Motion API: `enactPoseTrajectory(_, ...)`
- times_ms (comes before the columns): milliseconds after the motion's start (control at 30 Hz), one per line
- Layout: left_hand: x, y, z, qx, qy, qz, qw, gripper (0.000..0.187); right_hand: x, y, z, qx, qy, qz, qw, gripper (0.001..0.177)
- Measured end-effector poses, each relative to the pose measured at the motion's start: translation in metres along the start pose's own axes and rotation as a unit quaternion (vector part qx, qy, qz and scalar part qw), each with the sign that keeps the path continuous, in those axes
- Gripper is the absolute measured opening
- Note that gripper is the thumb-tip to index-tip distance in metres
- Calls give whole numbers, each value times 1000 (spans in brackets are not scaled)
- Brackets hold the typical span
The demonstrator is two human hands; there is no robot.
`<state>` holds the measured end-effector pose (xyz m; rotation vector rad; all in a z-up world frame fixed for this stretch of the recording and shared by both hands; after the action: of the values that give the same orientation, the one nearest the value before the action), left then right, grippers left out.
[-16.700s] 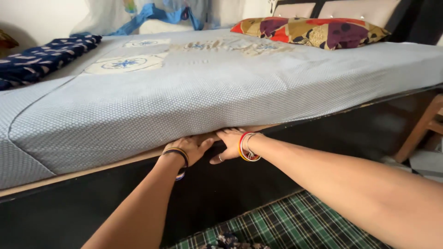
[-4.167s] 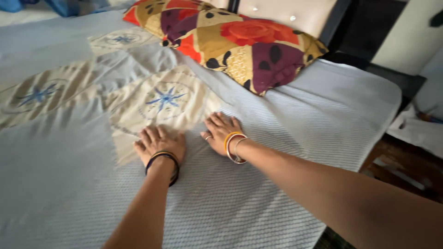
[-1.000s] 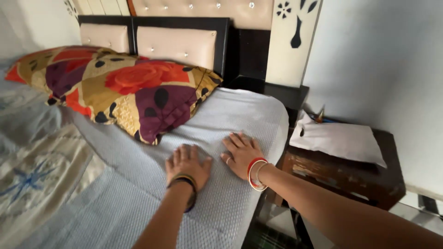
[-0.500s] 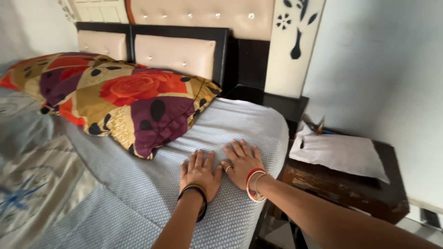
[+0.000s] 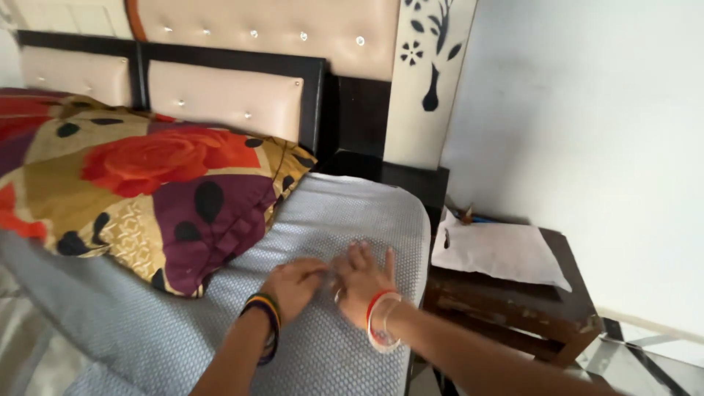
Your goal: Smooth the bedsheet and arrange pillows on a bed.
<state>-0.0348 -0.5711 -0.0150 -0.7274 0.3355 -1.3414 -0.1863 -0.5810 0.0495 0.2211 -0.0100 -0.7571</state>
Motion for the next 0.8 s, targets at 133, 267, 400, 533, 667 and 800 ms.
enactPoseTrajectory(133, -4, -7, 10, 213, 7, 50, 976, 46, 0, 25, -16, 33, 7, 7, 999, 63)
enactPoseTrajectory(267, 19, 0, -6, 231, -49, -40, 971, 50, 29, 15, -36, -6, -14, 27, 1000, 73)
enactPoseTrajectory(400, 36, 0, -3, 233, -28, -22, 972, 59, 68, 0, -37, -65, -43, 55, 995, 72)
enactPoseTrajectory(533, 48, -5, 3, 219, -11, 1, 976, 60, 112, -21, -41, -75, -64, 57, 993, 68)
enactPoseTrajectory(667, 46, -15, 17, 189, -26, -27, 981, 52, 149, -41, -36, -72, -54, 12, 996, 65)
enactPoseTrajectory(800, 36, -18, 8, 154, -39, -57, 986, 34, 155, -53, -36, -50, -55, -27, 997, 63)
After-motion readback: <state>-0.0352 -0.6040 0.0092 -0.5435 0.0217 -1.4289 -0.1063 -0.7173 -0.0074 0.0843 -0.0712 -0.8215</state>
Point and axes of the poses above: each hand's wrist, its own x-axis towards the middle knuckle, its own z-axis out of the back of the hand, y = z × x, the point moved 7 cm from there along x, towards the middle knuckle, and after that the axes turned 5 degrees about x, right-handed, at the moved point
